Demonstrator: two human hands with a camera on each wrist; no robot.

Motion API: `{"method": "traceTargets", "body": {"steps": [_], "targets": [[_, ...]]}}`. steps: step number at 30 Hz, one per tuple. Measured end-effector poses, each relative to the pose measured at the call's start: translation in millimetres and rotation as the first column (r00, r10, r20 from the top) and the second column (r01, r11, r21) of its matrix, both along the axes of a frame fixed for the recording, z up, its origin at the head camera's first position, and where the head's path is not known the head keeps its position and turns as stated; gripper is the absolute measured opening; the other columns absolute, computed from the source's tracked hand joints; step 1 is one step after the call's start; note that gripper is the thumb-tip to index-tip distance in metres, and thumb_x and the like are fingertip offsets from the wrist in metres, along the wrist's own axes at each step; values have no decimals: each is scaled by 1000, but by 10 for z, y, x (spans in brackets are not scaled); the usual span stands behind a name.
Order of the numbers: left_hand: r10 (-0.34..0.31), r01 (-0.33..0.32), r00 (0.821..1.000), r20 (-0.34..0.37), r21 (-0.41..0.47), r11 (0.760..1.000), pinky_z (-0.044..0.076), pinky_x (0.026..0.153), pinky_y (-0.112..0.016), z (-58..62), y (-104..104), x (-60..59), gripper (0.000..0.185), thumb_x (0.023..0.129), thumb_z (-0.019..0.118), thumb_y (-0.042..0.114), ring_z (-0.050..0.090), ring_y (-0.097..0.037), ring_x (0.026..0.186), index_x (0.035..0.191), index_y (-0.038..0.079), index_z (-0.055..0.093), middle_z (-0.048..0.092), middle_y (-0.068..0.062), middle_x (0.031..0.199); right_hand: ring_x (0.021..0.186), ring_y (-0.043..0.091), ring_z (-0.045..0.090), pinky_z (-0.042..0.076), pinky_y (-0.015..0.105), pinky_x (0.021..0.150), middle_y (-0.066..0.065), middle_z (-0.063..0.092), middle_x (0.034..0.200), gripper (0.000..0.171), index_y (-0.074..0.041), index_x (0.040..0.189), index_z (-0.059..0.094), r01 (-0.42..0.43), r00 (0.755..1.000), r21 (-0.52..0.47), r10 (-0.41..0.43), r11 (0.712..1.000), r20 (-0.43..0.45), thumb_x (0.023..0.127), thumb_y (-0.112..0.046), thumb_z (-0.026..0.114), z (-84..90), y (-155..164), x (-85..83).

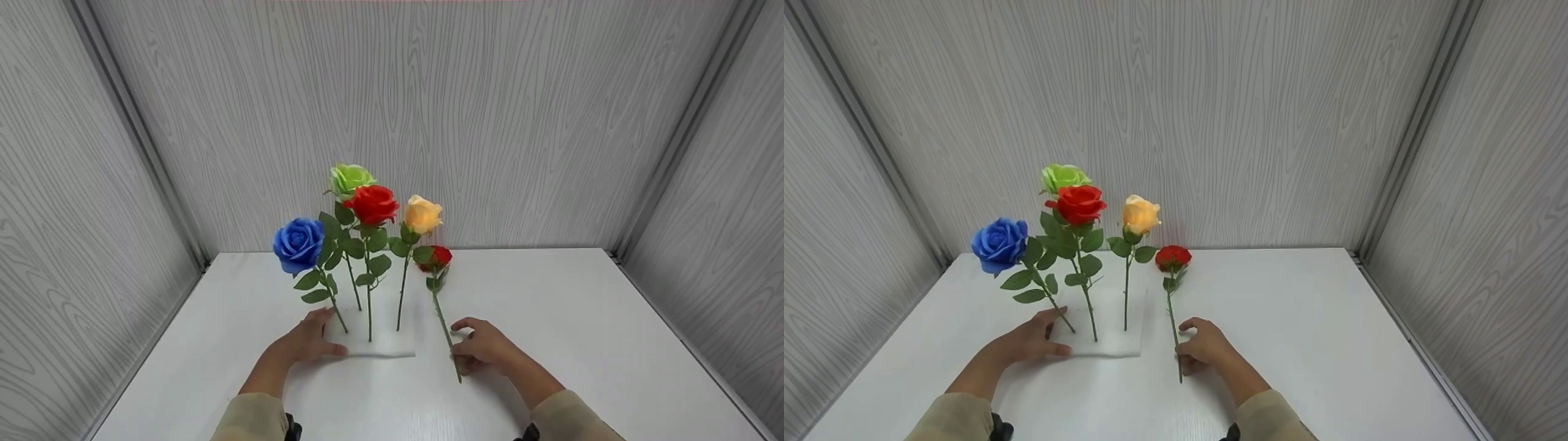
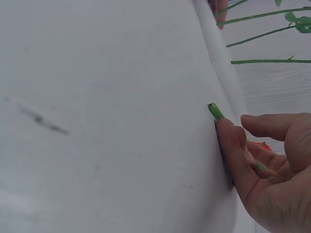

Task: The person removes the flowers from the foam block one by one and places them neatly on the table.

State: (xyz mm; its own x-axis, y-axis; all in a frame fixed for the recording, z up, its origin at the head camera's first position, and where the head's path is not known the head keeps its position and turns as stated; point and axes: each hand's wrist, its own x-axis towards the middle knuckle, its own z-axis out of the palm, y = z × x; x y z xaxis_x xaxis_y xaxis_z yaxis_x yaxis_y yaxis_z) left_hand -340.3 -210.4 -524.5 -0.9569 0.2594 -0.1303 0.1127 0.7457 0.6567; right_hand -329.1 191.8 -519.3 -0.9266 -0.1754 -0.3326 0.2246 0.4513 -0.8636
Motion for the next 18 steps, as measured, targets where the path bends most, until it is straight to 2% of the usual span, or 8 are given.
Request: {"method": "traceTargets", "body": {"steps": [5,11,18], "targets": [[-3,3,1000,-9,-2,1000,29,133,-62,-19,-8,-8,112,85,94,42,29,-50,163,167,-3,34,30,-30,174,66,19,68,63,33,62,11,69,97,48,-11,138,66,14,1000,38,-13,999,-25,93,-9,81,46,-28,-17],[13,-13,1000,11,2,1000,28,133,-63,-5,2,-4,112,85,94,42,28,-51,164,168,-2,33,30,-30,174,82,20,67,61,32,69,8,70,103,48,-11,140,66,20,998,44,-18,999,-57,95,-12,80,143,-112,-36],[21,-21,1000,5,-13,1000,28,133,-64,3,32,5,111,85,94,39,28,-52,163,168,-2,32,30,-30,174,88,21,65,57,31,74,8,68,107,47,-11,144,65,23,993,-21,-25,1000,-115,99,-13,78,184,-300,-74]]}}
